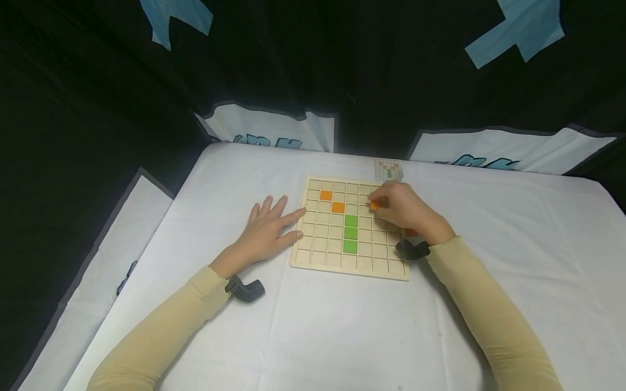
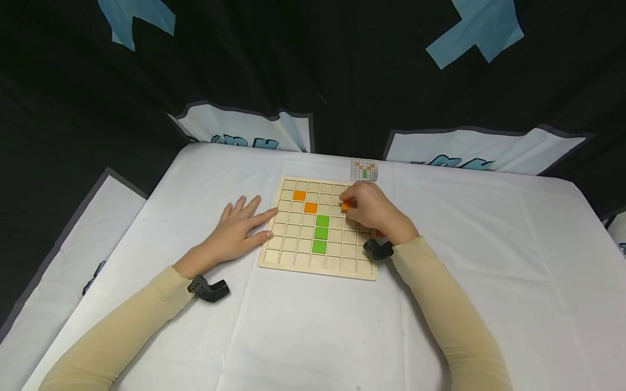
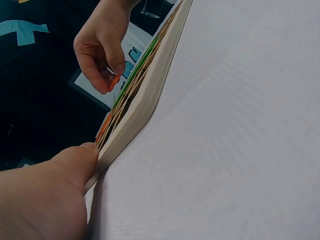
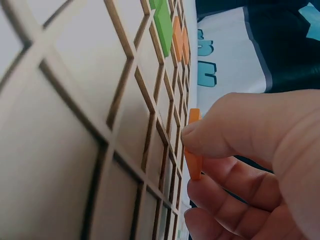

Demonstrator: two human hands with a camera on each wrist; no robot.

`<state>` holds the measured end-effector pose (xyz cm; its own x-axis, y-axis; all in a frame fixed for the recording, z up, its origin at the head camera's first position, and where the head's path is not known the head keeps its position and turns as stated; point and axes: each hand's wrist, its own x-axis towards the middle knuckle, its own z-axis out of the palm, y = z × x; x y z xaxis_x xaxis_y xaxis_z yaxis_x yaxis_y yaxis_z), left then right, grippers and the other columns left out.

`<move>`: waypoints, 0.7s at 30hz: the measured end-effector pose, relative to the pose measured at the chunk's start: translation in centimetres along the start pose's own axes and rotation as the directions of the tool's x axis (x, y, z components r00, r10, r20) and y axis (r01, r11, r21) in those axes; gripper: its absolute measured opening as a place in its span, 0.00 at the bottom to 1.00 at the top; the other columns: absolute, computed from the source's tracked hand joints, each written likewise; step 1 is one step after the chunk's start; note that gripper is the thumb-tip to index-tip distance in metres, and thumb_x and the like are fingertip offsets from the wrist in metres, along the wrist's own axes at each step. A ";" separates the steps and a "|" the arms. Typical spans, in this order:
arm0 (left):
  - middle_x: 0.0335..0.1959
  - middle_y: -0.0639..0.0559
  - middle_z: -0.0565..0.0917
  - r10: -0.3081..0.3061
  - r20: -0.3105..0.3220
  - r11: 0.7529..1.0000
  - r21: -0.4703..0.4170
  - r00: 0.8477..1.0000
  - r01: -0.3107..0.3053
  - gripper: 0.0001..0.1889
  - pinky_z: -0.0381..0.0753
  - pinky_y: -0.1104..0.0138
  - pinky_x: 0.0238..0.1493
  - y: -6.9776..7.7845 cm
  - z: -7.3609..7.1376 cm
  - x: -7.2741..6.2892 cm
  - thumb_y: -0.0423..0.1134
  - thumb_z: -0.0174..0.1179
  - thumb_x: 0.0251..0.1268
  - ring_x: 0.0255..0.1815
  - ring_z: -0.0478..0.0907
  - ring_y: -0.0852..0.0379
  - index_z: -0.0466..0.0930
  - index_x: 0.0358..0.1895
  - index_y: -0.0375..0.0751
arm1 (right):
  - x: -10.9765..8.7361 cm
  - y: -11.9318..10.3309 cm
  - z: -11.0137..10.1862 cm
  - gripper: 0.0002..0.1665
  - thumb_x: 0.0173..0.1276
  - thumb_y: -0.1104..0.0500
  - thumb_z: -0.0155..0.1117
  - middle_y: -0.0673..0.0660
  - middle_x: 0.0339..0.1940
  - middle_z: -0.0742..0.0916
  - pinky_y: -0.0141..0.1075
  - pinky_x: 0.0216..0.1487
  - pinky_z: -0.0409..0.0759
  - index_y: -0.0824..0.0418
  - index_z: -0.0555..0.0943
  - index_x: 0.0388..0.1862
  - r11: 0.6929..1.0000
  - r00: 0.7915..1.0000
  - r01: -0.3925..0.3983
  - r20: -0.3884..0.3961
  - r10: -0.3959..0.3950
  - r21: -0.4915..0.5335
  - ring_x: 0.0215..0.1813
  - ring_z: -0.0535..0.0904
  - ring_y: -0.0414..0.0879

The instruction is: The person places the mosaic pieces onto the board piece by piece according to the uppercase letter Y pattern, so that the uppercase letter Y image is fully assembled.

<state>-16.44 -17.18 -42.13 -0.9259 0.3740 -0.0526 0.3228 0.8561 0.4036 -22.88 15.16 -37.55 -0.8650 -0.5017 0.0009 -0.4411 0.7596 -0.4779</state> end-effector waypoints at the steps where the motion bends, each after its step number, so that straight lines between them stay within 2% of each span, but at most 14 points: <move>1: 0.83 0.33 0.50 -0.001 0.000 1.000 0.000 1.000 0.001 0.31 0.35 0.31 0.79 0.0 0.0 0.0 0.59 0.52 0.76 0.84 0.37 0.26 0.64 0.79 0.58 | 0.1 -0.1 0.1 0.19 0.62 0.71 0.66 0.65 0.53 0.89 0.51 0.60 0.80 0.69 0.86 0.54 1.000 1.000 0.001 0.002 -0.001 -0.003 0.52 0.80 0.56; 12: 0.83 0.33 0.50 0.001 0.001 1.000 -0.002 1.000 -0.001 0.31 0.35 0.31 0.79 0.1 -0.1 -0.1 0.59 0.52 0.76 0.84 0.37 0.26 0.64 0.79 0.58 | 0.8 -0.6 0.7 0.19 0.60 0.72 0.67 0.65 0.51 0.90 0.50 0.58 0.82 0.70 0.87 0.52 0.999 0.999 0.053 -0.010 -0.053 0.003 0.50 0.82 0.55; 21: 0.84 0.34 0.50 0.003 -0.001 1.000 0.005 1.000 -0.003 0.31 0.35 0.31 0.79 -0.1 0.0 0.0 0.59 0.52 0.76 0.84 0.37 0.27 0.64 0.79 0.58 | 1.0 -0.8 1.2 0.19 0.58 0.74 0.67 0.65 0.48 0.90 0.50 0.58 0.82 0.69 0.88 0.50 0.999 0.999 0.051 -0.004 -0.050 0.019 0.50 0.82 0.56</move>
<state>-16.44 -17.24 -42.14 -0.9250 0.3766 -0.0507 0.3270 0.8567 0.3990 -23.07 13.54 -38.26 -0.8426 -0.5379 0.0283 -0.4796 0.7252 -0.4941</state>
